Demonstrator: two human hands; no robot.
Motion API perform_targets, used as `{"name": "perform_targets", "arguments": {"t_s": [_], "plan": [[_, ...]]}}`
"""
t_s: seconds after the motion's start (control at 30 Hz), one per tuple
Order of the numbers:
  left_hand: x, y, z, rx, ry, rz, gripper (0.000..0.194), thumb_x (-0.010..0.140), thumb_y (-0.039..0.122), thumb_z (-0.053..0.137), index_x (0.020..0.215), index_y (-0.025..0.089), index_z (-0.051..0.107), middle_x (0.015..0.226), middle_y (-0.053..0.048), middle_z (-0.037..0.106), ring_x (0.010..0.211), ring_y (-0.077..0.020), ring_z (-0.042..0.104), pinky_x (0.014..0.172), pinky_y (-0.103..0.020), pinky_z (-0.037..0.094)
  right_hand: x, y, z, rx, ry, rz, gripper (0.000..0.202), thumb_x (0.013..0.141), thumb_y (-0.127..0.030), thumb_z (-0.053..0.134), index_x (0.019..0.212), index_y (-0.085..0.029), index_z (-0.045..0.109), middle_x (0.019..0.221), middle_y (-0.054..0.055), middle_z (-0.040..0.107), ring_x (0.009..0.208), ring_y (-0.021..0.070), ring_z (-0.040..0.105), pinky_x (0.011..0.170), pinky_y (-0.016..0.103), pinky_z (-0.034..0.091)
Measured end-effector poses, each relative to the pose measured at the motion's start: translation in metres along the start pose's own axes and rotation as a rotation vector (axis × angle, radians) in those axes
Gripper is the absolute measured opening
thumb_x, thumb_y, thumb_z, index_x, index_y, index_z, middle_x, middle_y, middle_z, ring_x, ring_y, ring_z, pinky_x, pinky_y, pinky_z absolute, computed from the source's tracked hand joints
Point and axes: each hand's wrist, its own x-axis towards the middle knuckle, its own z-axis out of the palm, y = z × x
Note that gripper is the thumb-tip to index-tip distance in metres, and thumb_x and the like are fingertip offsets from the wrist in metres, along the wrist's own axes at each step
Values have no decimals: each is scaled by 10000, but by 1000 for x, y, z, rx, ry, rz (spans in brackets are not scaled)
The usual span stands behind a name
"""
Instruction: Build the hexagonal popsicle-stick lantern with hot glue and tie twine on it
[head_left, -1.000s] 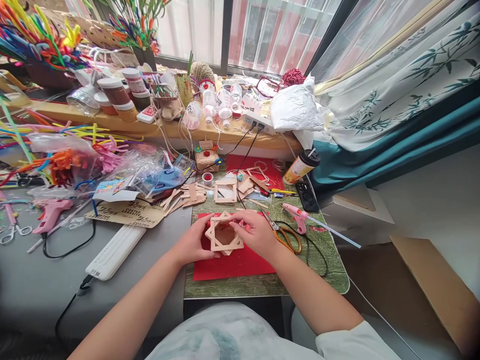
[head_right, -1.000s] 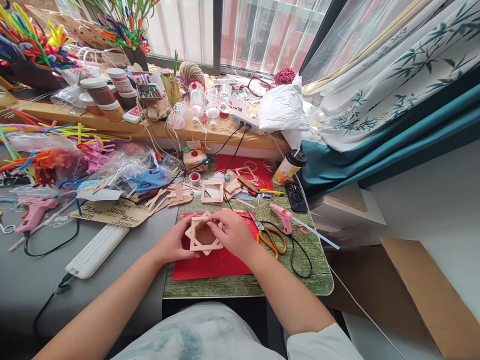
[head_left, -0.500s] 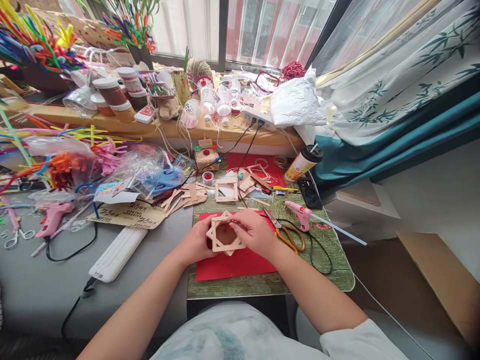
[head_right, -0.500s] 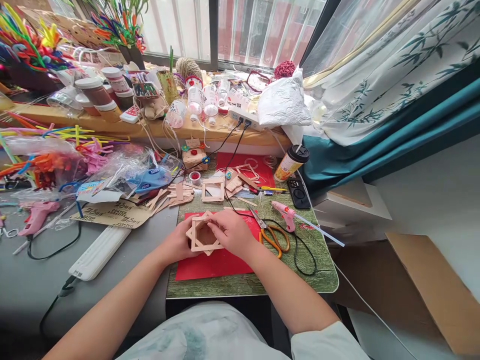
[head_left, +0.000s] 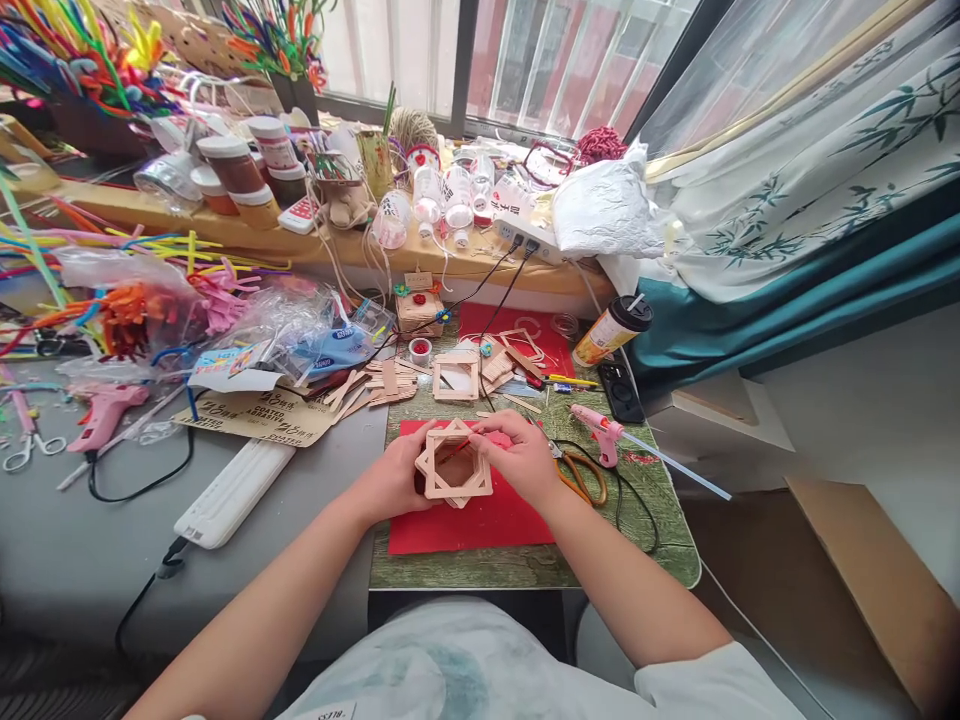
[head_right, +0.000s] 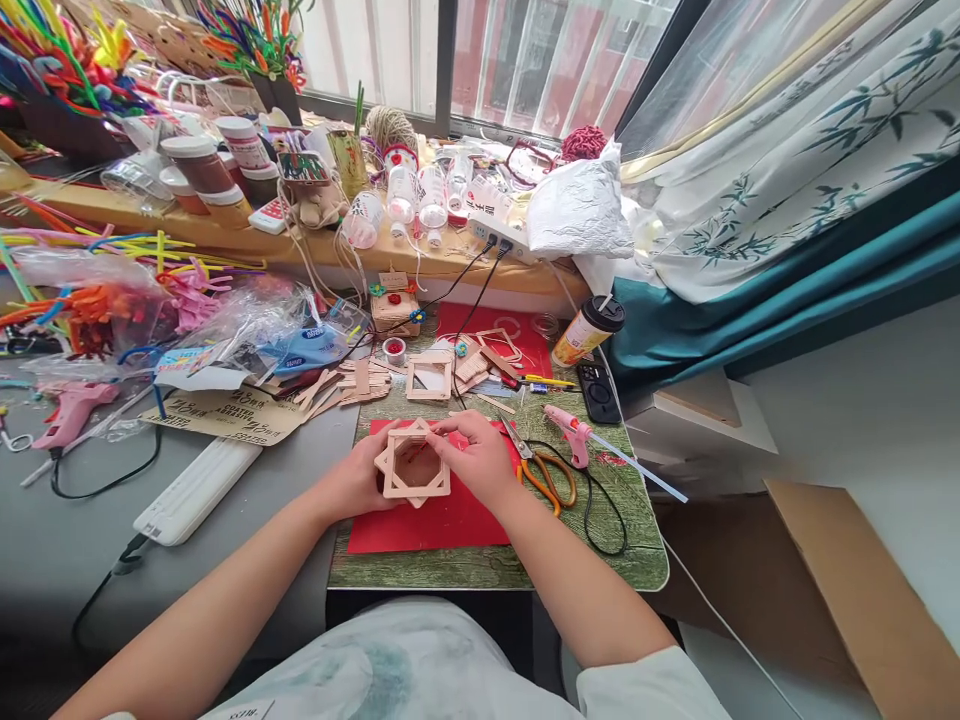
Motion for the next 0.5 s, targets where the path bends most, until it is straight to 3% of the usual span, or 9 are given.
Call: {"name": "perform_targets", "arguments": {"t_s": [0.23,0.37,0.5], "plan": [[-1,-1,0,32,-35,25,1258,732,379,972,1743,316,226,1604,-151,604,1437,-387,621,1215,-575,501,10,-2,5,-78,75,-72,147,969,-453,817,965,-316,870,1135,79,760,1158,295,678,1087,525,515],[-2,-4,1,43,-39,20,1243,738,376,965,1743,326,235,1613,-132,601,1436,-383,621,1234,-566,485,8,-6,6,-88,-28,-186,109,998,-391,785,1037,-339,872,1066,72,818,1127,307,690,1042,534,544],[-3,-6,2,44,-35,-9,1285,727,376,966,1758,322,201,1628,-136,587,1454,-398,604,1232,-570,490,2,-13,-3,-223,-118,-273,139,1026,-334,740,1091,-360,859,1088,53,867,1259,355,683,1128,623,472]]}}
